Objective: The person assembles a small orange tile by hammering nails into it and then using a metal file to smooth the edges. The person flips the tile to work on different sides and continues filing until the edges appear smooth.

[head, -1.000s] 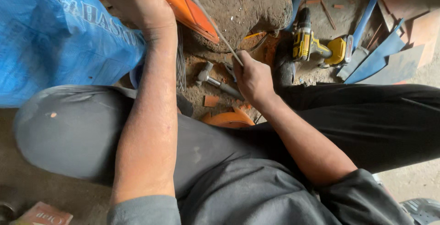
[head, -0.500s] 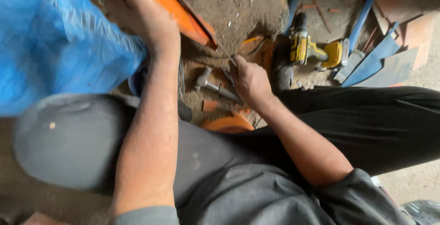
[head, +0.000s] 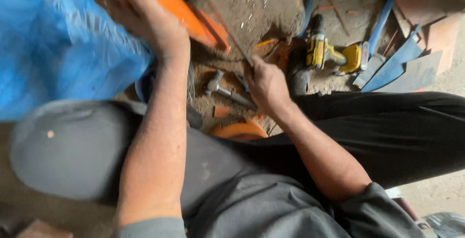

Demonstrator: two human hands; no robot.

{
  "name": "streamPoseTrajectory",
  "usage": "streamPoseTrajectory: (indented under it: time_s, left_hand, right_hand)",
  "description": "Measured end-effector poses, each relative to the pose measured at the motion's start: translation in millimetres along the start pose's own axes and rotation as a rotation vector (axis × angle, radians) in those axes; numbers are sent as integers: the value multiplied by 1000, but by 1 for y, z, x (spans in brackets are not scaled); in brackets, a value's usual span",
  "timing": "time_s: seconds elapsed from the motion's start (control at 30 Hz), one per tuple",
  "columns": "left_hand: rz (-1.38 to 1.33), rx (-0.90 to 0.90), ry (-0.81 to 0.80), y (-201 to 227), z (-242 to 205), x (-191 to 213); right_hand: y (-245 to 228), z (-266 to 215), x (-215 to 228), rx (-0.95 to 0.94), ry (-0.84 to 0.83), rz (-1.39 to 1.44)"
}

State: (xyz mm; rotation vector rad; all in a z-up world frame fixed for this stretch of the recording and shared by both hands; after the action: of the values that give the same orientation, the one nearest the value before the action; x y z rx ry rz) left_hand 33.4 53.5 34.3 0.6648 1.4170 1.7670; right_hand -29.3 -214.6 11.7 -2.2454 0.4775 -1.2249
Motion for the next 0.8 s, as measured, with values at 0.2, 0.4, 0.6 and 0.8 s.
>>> streamPoseTrajectory:
  time_s: [0.2, 0.4, 0.6, 0.8]
  left_hand:
    - [-40, 83, -39, -4, -3, -4]
    - [1, -119, -146, 10, -10, -16]
    - [-195, 11, -149, 4, -20, -9]
    - [-44, -81, -86, 4, -3, 2]
  right_hand:
    - [-13, -11, 7, 227, 124, -55]
    - [-11, -4, -5, 147, 25, -109]
    - [-23, -25, 4, 226, 130, -52]
    - [2, -17, -12, 137, 72, 25]
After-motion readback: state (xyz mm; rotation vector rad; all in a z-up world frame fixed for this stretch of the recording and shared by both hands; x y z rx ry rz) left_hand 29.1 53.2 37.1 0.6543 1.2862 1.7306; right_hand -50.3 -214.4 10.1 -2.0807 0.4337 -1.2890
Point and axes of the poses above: each hand's wrist, its own z-axis towards the middle knuckle, its own x-axis out of the back of the hand, y = z × x, the point moved 9 cm from there along z, towards the middle knuckle, and after that the axes turned 15 degrees about -y, right-handed, at the moved point
